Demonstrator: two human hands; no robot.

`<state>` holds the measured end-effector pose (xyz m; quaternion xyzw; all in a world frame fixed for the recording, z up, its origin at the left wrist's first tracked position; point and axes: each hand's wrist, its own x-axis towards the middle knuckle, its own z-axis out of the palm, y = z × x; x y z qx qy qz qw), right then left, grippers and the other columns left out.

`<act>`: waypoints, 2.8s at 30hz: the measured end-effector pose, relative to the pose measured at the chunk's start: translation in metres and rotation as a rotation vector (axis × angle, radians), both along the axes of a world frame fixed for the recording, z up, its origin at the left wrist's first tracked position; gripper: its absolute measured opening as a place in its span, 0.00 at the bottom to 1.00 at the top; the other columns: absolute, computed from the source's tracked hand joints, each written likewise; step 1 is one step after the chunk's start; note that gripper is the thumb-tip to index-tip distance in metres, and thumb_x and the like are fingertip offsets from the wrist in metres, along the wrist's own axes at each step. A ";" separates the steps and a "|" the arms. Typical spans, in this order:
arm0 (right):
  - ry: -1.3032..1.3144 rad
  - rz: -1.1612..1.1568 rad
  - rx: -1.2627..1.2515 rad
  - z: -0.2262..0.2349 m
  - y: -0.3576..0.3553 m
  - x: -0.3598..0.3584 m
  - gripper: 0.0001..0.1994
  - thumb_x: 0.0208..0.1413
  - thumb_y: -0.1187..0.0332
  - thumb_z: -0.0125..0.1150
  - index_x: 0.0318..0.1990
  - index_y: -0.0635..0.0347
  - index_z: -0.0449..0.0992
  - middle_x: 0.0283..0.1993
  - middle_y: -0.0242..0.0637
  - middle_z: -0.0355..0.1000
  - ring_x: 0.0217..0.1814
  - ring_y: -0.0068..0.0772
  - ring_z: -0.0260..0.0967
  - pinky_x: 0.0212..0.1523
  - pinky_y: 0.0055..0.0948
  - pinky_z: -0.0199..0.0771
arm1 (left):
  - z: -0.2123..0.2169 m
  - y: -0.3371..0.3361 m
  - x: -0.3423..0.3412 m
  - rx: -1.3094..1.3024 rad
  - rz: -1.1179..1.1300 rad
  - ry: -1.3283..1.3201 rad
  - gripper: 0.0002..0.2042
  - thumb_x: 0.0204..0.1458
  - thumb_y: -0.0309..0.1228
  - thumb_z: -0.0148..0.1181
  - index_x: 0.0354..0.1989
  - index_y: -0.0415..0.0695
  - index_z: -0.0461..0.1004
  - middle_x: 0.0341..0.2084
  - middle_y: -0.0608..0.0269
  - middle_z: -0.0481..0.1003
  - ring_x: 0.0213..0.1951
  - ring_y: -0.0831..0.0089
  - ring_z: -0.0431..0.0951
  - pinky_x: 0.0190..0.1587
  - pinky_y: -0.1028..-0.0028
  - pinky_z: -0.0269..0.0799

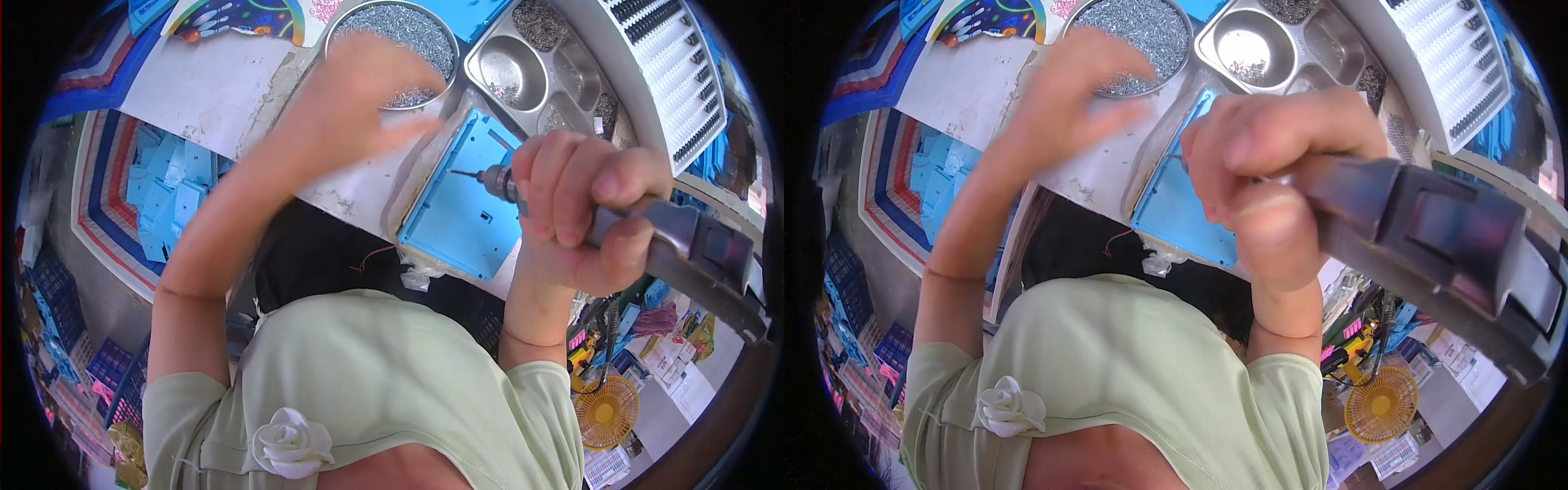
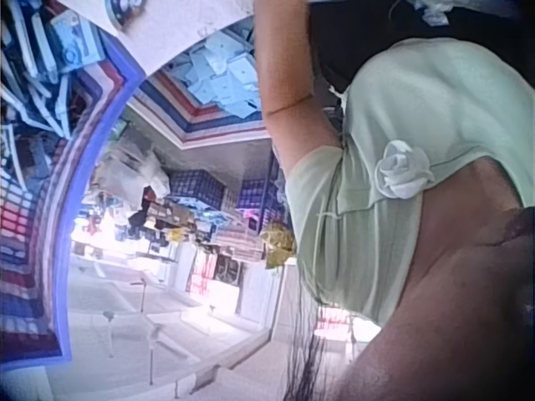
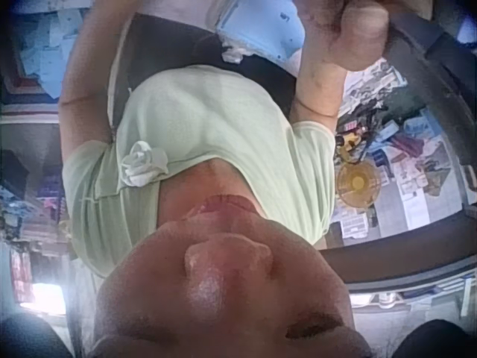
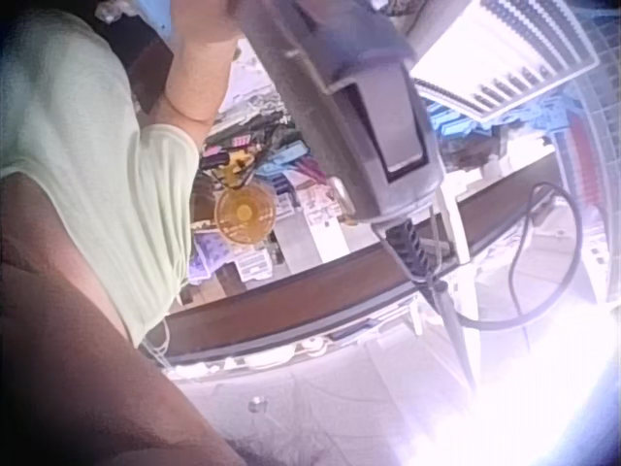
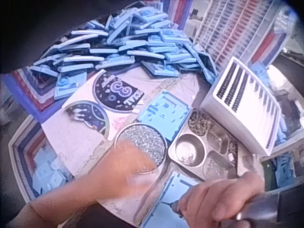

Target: Soldering components and assembling a blue plastic toy housing at an industrial workstation.

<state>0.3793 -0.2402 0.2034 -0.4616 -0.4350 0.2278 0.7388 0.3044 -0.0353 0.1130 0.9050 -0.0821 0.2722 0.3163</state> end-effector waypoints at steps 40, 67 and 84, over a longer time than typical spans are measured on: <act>0.113 -0.033 -0.034 0.006 -0.009 -0.051 0.19 0.56 0.57 0.73 0.40 0.58 0.69 0.20 0.30 0.66 0.21 0.29 0.65 0.29 0.34 0.68 | 0.009 -0.048 -0.077 -0.152 -0.198 0.239 0.14 0.43 0.26 0.71 0.40 0.49 0.78 0.38 0.68 0.79 0.42 0.67 0.77 0.62 0.57 0.58; -0.062 -0.578 0.003 -0.026 -0.115 -0.017 0.13 0.68 0.56 0.53 0.46 0.56 0.72 0.18 0.23 0.58 0.20 0.22 0.56 0.29 0.31 0.62 | 0.007 -0.108 -0.010 0.063 -0.394 0.077 0.14 0.44 0.31 0.71 0.42 0.46 0.82 0.45 0.66 0.79 0.47 0.61 0.75 0.52 0.59 0.68; 0.116 -0.486 0.000 -0.030 -0.127 -0.046 0.13 0.62 0.65 0.65 0.40 0.61 0.67 0.23 0.32 0.66 0.23 0.26 0.63 0.30 0.32 0.68 | 0.010 -0.104 -0.009 0.052 -0.416 0.204 0.15 0.44 0.30 0.71 0.44 0.47 0.83 0.48 0.63 0.78 0.49 0.59 0.75 0.53 0.59 0.66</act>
